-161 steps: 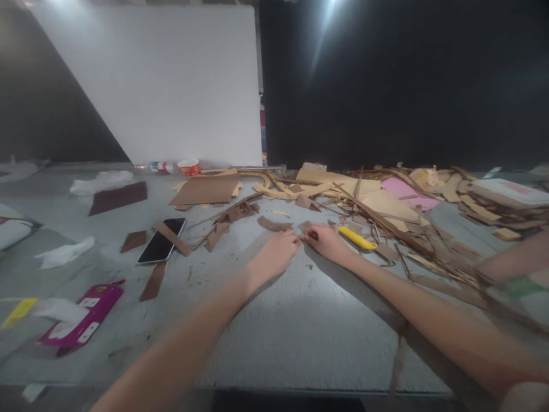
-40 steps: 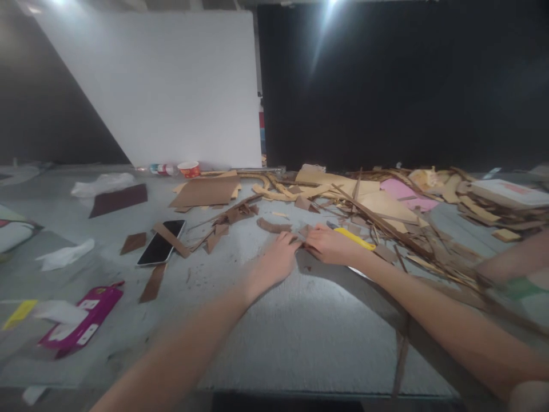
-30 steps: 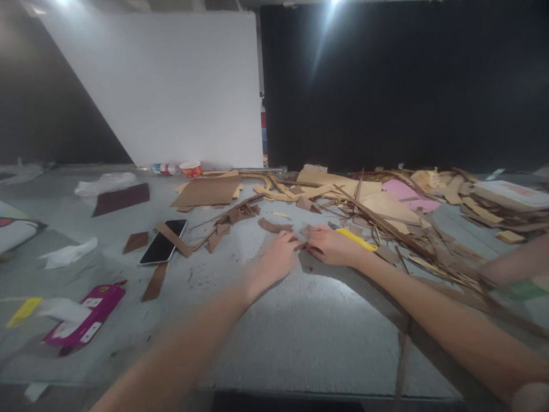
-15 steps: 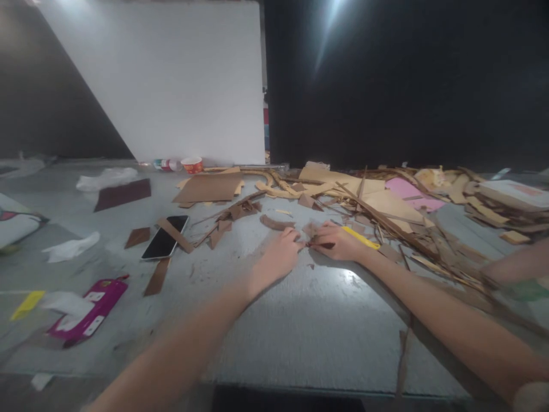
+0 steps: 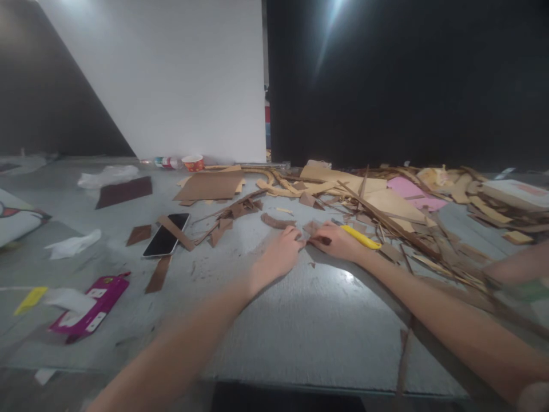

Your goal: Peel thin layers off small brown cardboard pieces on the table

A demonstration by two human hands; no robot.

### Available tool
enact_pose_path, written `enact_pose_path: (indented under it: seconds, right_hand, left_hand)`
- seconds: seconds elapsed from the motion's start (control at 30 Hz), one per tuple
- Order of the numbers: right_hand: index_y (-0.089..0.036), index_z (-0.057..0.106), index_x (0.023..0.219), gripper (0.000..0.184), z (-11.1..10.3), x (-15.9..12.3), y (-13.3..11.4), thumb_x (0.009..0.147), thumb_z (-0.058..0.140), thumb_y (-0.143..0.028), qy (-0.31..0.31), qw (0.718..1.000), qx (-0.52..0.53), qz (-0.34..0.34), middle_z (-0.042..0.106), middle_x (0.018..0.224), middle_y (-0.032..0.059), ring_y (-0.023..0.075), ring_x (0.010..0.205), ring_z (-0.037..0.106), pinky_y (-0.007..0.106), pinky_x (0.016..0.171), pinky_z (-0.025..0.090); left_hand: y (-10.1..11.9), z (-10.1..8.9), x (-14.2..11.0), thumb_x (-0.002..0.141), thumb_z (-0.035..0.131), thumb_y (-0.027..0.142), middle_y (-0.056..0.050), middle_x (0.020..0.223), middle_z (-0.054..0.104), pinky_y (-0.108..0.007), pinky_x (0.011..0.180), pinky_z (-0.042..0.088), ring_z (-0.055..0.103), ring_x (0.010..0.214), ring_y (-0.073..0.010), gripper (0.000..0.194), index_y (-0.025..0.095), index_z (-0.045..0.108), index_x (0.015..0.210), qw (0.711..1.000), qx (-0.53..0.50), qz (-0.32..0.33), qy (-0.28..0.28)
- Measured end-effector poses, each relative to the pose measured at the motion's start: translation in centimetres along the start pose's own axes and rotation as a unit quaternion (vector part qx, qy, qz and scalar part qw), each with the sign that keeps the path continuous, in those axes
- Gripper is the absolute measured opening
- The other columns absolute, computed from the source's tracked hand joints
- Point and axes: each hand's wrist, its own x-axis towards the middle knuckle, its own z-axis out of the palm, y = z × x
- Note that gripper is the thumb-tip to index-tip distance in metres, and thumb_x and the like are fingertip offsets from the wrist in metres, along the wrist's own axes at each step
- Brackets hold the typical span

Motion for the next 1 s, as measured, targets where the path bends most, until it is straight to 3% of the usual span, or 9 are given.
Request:
enact_pose_path:
  seconds: [0.13,0.43,0.57,0.63,0.77,1.0]
  right_hand:
    - [-0.020,0.073,0.084,0.021,0.5,0.0,-0.3,0.102,0.068,-0.030,0.001,0.991,0.022,0.132,0.071,0.069,0.0002,0.0175,0.065,0.061,0.033,0.074,0.047]
    - [-0.020,0.073,0.085,0.014,1.6,0.0,-0.3,0.095,0.071,-0.031,0.012,0.977,0.083,0.194,0.069,0.068,-0.0017,0.0151,0.061,0.059,0.027,0.059,0.041]
    - [-0.020,0.069,0.077,0.017,2.0,0.3,-0.5,0.091,0.075,-0.027,0.009,0.972,0.044,0.231,0.068,0.065,-0.0015,0.0156,0.060,0.059,0.027,0.058,0.038]
    - [-0.020,0.066,0.075,0.020,1.9,0.4,-0.7,0.092,0.074,-0.023,-0.003,0.980,-0.011,0.196,0.068,0.066,0.0000,0.0164,0.062,0.059,0.029,0.063,0.040]
    - [-0.019,0.065,0.077,0.026,1.0,0.4,-0.9,0.103,0.064,-0.019,-0.035,0.994,-0.094,0.041,0.070,0.072,0.0037,0.0194,0.072,0.064,0.036,0.082,0.044]
    - [-0.019,0.069,0.083,0.033,-0.1,0.5,-0.6,0.111,0.053,-0.019,-0.060,0.987,-0.123,-0.089,0.071,0.079,0.0061,0.0210,0.078,0.064,0.038,0.086,0.044]
  left_hand:
    - [0.0,0.0,0.0,0.100,0.049,0.004,-0.015,0.127,0.067,-0.046,0.112,0.050,0.051,0.132,-0.0300,0.040,0.017,0.077,0.126,1.000,0.004,0.004,0.002]
    - [0.3,-0.2,0.0,0.101,0.049,0.004,-0.015,0.126,0.066,-0.043,0.111,0.051,0.052,0.132,-0.0297,0.035,0.014,0.076,0.121,0.999,0.031,0.011,-0.001]
    - [0.2,0.0,0.2,0.102,0.049,0.004,-0.015,0.124,0.067,-0.042,0.113,0.050,0.053,0.131,-0.0297,0.033,0.012,0.076,0.119,0.999,0.042,0.027,0.008]
    - [0.2,0.0,0.3,0.100,0.050,0.002,-0.014,0.122,0.067,-0.043,0.114,0.050,0.054,0.129,-0.0295,0.033,0.013,0.077,0.117,0.999,0.043,0.032,0.010]
    - [0.1,-0.1,0.2,0.098,0.051,0.001,-0.014,0.123,0.067,-0.045,0.116,0.049,0.054,0.130,-0.0300,0.035,0.012,0.077,0.118,0.999,0.042,0.024,0.004]
    - [0.4,-0.3,0.1,0.095,0.052,0.001,-0.016,0.125,0.068,-0.046,0.114,0.049,0.053,0.130,-0.0308,0.039,0.015,0.078,0.121,1.000,0.029,0.011,0.002]
